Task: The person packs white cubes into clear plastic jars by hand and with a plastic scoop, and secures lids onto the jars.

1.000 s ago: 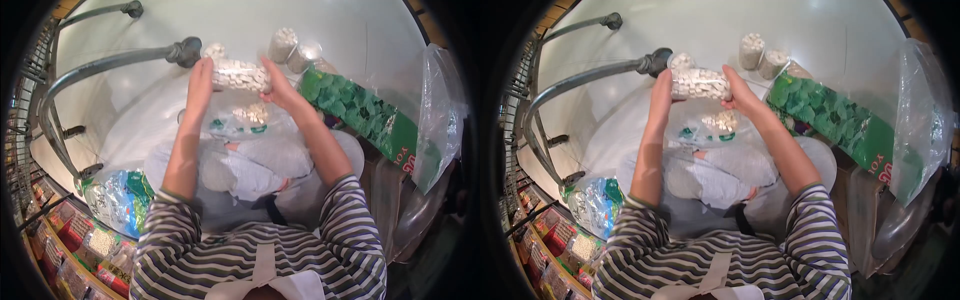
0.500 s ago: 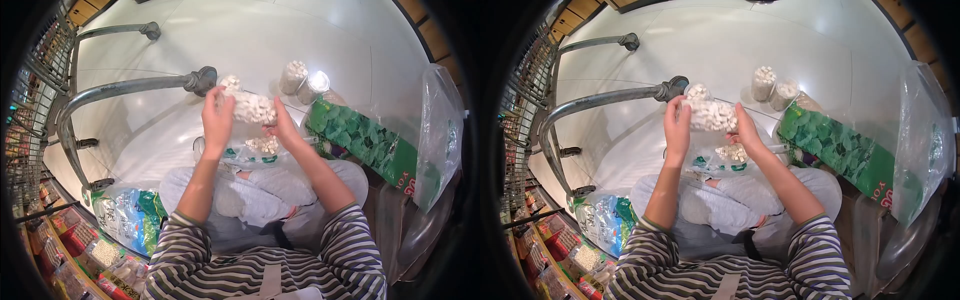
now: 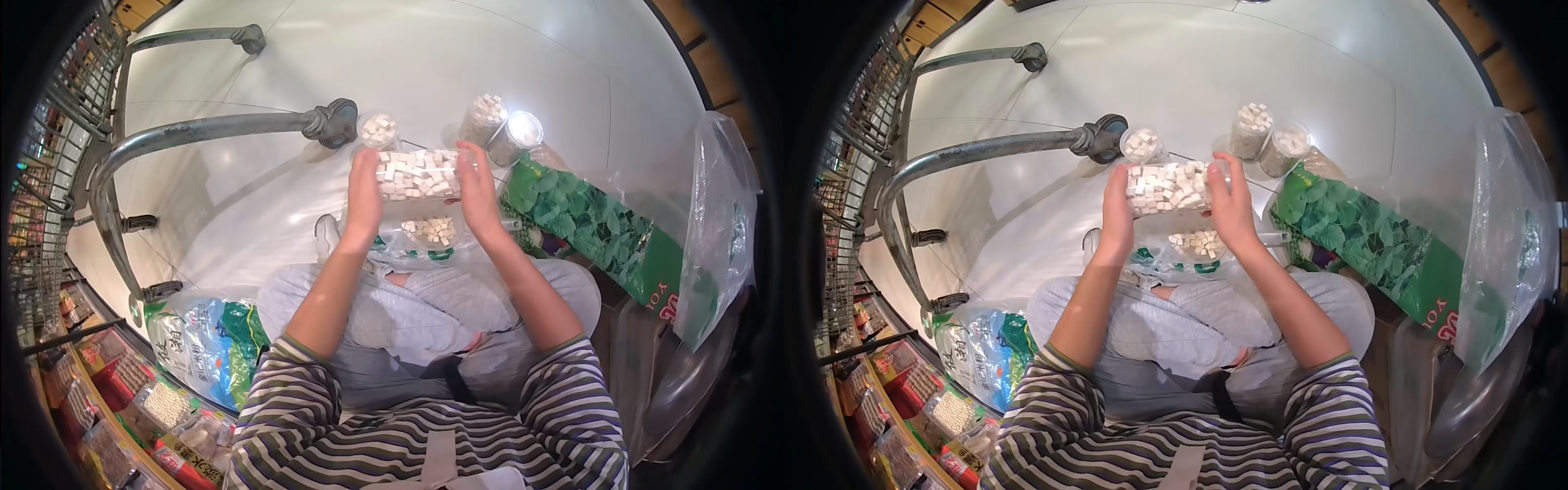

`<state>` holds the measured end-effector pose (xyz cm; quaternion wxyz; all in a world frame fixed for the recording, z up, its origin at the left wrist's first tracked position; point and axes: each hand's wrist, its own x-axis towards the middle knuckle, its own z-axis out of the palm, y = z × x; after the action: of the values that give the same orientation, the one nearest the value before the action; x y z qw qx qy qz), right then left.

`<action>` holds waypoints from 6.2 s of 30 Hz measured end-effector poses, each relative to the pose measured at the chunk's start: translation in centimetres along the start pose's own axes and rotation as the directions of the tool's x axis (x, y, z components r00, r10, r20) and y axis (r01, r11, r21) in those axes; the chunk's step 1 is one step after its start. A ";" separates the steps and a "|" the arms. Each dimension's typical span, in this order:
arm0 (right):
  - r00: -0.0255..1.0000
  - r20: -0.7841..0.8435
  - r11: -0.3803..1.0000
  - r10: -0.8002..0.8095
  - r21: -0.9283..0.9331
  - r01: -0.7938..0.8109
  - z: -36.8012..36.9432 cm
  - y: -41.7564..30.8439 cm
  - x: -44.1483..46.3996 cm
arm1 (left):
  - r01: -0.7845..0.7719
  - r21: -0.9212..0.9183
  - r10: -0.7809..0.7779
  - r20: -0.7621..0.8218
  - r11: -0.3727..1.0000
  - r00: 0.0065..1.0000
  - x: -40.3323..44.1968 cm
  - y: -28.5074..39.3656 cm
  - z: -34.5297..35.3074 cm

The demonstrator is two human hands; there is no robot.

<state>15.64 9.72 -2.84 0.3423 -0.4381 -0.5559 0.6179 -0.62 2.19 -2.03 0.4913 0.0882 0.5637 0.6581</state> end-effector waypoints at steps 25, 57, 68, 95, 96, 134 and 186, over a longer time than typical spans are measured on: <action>0.972 0.021 0.952 -0.235 -0.199 0.234 -2.1 -0.2 2.5 | 0.173 0.236 -0.198 0.084 0.956 0.977 1.3 0.3 -0.2; 0.795 0.195 0.671 -0.574 -0.445 0.593 -1.6 -2.7 -0.6 | 0.364 0.109 -0.379 0.211 0.925 0.901 3.8 0.5 -2.0; 0.943 0.036 0.937 -0.331 -0.105 0.333 -1.7 0.4 2.2 | -0.049 0.407 -0.040 0.208 0.912 0.977 1.8 0.1 -0.5; 0.987 0.036 0.979 0.157 0.127 -0.160 -1.4 -1.9 0.5 | -0.001 0.276 -0.039 0.139 0.961 0.989 2.3 0.9 -0.5; 0.970 0.111 0.964 0.218 0.130 -0.231 -1.8 -2.0 0.5 | 0.000 0.270 -0.037 0.132 0.963 0.990 1.8 1.2 -0.5; 0.663 0.257 0.515 -0.703 -0.459 0.724 -3.1 -4.7 0.2 | 0.083 0.254 -0.166 0.322 0.964 0.932 0.8 -1.3 2.1; 0.913 0.143 0.547 -0.381 -0.761 0.348 -9.9 -4.1 0.0 | -0.516 0.856 0.139 0.507 0.035 0.850 0.4 -3.6 0.6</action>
<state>24.50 14.13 1.18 0.2522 -0.4288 -0.8376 0.2259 1.54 2.44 -4.93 0.2167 0.6096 0.7368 0.1966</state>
